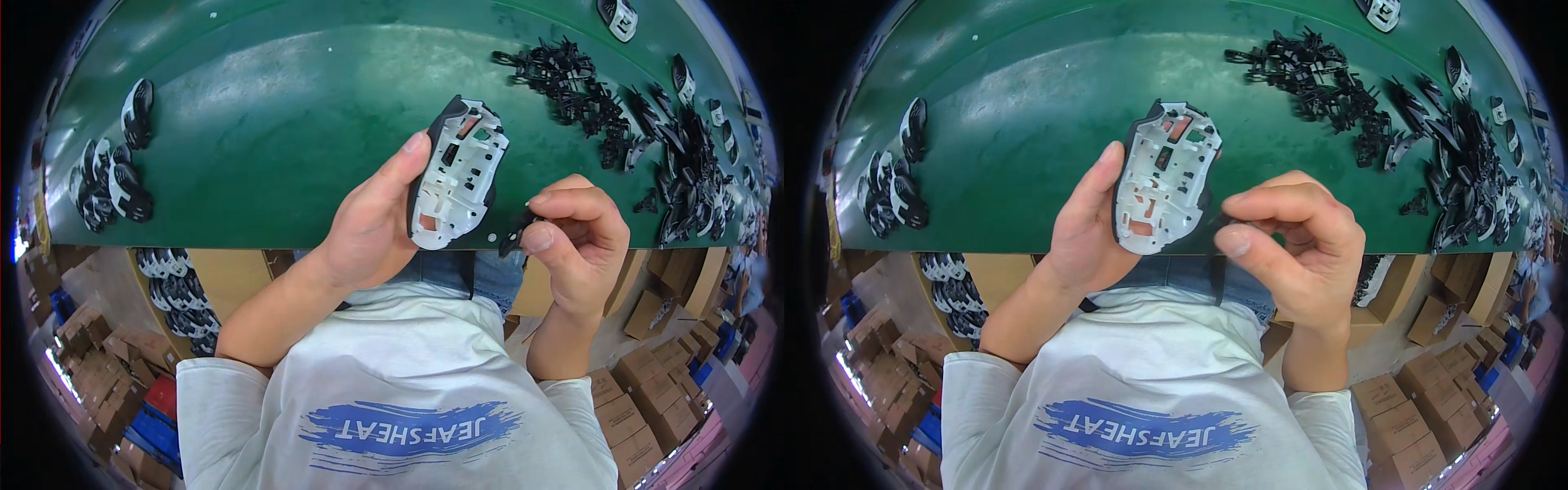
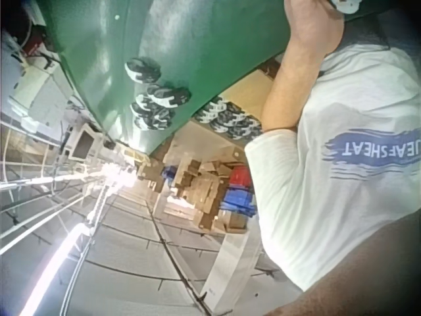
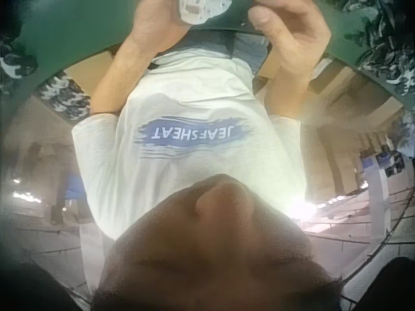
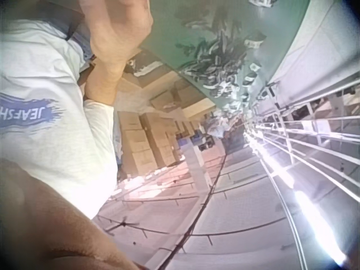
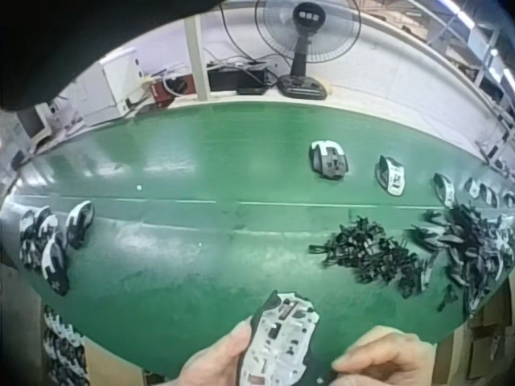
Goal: The person assembles computer mouse shells by attaching plastic pieces and internal components into the frames by hand, placing the assembled mouse shells into a cardboard box.
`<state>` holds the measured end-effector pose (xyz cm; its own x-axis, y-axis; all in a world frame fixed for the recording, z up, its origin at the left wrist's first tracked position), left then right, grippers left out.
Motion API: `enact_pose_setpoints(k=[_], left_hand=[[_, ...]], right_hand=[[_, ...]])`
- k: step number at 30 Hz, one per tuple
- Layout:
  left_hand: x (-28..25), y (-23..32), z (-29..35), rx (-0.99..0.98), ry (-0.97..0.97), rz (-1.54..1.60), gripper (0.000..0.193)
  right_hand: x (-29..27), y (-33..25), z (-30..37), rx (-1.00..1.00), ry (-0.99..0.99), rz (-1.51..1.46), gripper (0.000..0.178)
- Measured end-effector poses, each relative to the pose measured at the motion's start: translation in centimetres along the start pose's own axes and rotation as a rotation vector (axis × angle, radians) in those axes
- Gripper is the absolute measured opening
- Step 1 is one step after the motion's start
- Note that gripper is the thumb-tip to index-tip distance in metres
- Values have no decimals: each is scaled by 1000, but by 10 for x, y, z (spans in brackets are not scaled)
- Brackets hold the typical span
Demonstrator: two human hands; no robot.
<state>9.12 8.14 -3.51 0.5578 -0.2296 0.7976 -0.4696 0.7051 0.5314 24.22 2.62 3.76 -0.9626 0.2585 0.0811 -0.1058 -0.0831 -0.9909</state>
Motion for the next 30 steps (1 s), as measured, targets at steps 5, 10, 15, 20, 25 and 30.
enact_pose_setpoints(k=[5, 10, 15, 20, 25, 30], left_hand=[[1, -1, 15, 53, -22, 79, 57], [0, -4, 22, 96, -33, 46, 59], [1, -5, 17, 96, -60, 130, 55], [-2, -11, 13, 28, -35, 168, 51], [-6, -17, 15, 20, 7, 167, 51], [-4, -16, 18, 103, 15, -40, 59]], right_hand=[[31, 3, -16, 141, 46, 206, 15], [51, -12, -28, -41, 90, 532, 13], [55, -5, -25, -118, 172, 568, 14], [48, 2, -15, -110, 206, 496, 14], [44, 10, -12, -51, 113, 562, 16], [44, 3, -10, -75, 162, 631, 16]])
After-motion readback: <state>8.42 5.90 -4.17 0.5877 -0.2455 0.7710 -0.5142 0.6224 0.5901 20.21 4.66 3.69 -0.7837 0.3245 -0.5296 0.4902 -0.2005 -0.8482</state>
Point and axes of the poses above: each hand's wrist, its own z-axis away from the middle knuckle, its own x-axis out of the palm, y = z × x, the point moved 10 cm from there along -z, towards the middle knuckle, and after that the axes turned 10 degrees about x, right-handed, at the moved point
